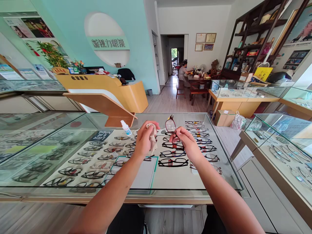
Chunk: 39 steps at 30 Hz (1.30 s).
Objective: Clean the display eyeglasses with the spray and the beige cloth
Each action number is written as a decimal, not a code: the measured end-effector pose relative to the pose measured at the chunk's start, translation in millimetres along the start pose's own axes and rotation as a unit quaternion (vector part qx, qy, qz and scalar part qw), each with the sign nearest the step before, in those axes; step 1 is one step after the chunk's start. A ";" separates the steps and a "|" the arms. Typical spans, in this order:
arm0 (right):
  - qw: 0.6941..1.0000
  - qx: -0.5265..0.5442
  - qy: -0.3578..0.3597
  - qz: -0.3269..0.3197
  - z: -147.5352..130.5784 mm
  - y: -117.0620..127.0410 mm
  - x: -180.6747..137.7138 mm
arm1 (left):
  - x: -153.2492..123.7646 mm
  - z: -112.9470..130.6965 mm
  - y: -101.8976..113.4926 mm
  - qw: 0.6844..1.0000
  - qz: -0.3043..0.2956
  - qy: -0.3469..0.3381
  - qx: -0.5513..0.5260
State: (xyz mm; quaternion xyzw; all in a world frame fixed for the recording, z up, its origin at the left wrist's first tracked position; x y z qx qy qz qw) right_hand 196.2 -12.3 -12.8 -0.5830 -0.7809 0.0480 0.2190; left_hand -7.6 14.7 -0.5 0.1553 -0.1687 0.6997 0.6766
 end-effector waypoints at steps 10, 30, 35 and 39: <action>0.807 -0.529 0.263 0.024 10.0 -9.3 -6.9 | 6.6 -19.1 -7.8 0.947 -0.070 0.221 -0.220; 0.707 -0.661 0.191 0.161 12.4 5.2 0.6 | 14.4 -7.7 -2.4 0.938 -0.106 0.189 -0.272; 0.935 -0.292 0.164 0.116 -5.0 18.8 3.2 | 15.0 -12.6 8.4 0.997 -0.006 0.040 -0.063; 0.989 -0.131 0.064 0.021 -11.8 17.7 3.7 | 5.4 -6.6 8.2 0.967 -0.016 -0.174 0.184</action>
Point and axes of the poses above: each hand's wrist, its own x-axis towards the middle knuckle, its own y-axis out of the back of the hand, z = x × y, the point moved 1 cm from there along x, towards the middle knuckle, and after that the axes turned 4 degrees about x, right-handed, at the moved point
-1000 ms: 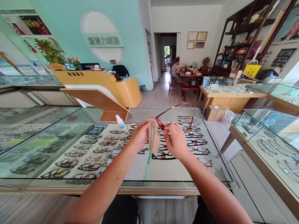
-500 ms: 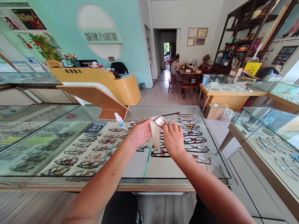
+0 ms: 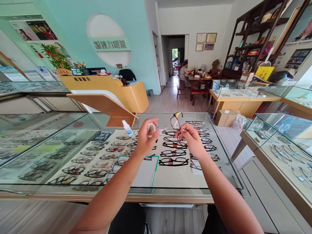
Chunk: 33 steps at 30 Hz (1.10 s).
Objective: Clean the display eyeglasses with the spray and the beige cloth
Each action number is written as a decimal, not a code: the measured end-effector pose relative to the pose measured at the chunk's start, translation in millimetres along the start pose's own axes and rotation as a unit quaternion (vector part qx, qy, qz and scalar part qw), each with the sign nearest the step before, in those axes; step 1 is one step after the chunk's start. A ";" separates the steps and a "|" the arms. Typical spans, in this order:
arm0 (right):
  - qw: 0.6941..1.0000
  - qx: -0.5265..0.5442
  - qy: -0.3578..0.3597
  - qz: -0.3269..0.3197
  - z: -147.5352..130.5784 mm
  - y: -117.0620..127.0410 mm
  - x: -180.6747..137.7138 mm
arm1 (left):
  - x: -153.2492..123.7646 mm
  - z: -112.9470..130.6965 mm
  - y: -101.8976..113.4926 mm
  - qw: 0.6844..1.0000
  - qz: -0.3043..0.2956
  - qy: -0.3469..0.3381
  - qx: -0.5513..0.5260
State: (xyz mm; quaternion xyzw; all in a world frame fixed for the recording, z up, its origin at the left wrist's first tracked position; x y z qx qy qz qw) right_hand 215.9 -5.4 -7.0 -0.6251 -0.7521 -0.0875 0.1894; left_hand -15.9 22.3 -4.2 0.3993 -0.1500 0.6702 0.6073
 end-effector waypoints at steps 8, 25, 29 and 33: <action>0.992 -0.002 -0.051 -0.112 -6.6 -0.3 -1.5 | -4.5 6.1 -8.3 0.958 -0.030 -0.228 0.169; 0.864 -0.387 0.307 0.090 -26.2 -4.8 -12.5 | 0.3 29.9 9.6 0.967 0.184 -0.103 0.142; 0.821 -0.419 0.370 0.113 -70.1 -11.6 6.0 | 34.1 58.5 21.6 0.945 0.237 -0.168 0.153; 0.777 -0.420 0.444 0.150 -123.5 -16.9 29.4 | 73.4 95.2 27.9 0.922 0.294 -0.227 0.111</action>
Point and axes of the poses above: each hand's wrist, its own x-axis towards the middle knuckle, its own y-axis out of the back of the hand, z = x × y, the point moved 1 cm from there along x, towards the middle knuckle, and after that the axes turned 4 degrees about x, right-handed, at the moved point
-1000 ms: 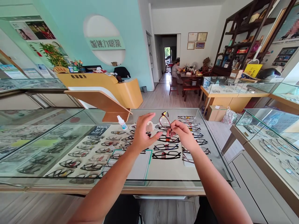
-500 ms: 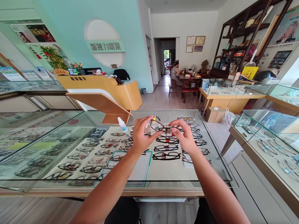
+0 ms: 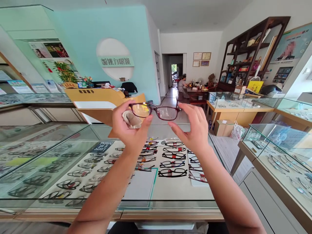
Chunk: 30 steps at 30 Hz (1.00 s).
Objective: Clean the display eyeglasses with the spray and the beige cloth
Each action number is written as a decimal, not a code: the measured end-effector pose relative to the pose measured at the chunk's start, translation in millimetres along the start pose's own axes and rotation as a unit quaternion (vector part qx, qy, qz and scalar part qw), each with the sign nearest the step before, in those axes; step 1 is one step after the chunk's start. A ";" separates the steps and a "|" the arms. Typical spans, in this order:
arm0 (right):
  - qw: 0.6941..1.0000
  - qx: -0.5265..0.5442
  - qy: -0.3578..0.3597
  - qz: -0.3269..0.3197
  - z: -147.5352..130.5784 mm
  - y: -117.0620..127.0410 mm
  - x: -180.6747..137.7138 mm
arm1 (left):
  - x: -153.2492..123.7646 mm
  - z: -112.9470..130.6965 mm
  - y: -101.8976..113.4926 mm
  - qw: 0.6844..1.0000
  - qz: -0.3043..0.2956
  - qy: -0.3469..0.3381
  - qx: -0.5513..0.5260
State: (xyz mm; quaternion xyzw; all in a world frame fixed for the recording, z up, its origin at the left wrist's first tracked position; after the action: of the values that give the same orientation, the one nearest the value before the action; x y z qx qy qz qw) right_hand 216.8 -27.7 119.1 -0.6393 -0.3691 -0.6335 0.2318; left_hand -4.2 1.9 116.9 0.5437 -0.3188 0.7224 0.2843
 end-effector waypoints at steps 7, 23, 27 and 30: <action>0.999 0.002 -0.035 0.020 -23.8 8.8 28.7 | 18.5 20.8 0.1 0.999 0.005 0.035 0.007; 0.991 0.013 -0.129 0.035 -24.6 -2.1 12.9 | 22.5 17.0 16.5 0.994 -0.086 0.063 0.038; 0.989 0.033 -0.138 0.045 -26.2 -0.4 11.8 | 21.9 17.5 15.5 0.994 -0.085 0.061 0.031; 0.987 0.037 -0.147 0.047 -26.6 0.3 11.3 | 19.7 17.4 14.4 0.994 -0.081 0.062 0.037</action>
State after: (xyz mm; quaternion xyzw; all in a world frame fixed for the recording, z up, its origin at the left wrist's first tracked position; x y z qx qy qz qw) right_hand 199.2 -46.1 132.6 -0.7332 -0.3919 -0.5066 0.2285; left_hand -9.5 -19.3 137.4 0.5320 -0.2279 0.7408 0.3409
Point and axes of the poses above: each hand's wrist, its own x-axis towards the middle knuckle, its own y-axis out of the back of the hand, z = x × y, the point moved 1 cm from there along x, towards the middle knuckle, and after that the axes turned 4 degrees about x, right-handed, at the moved point
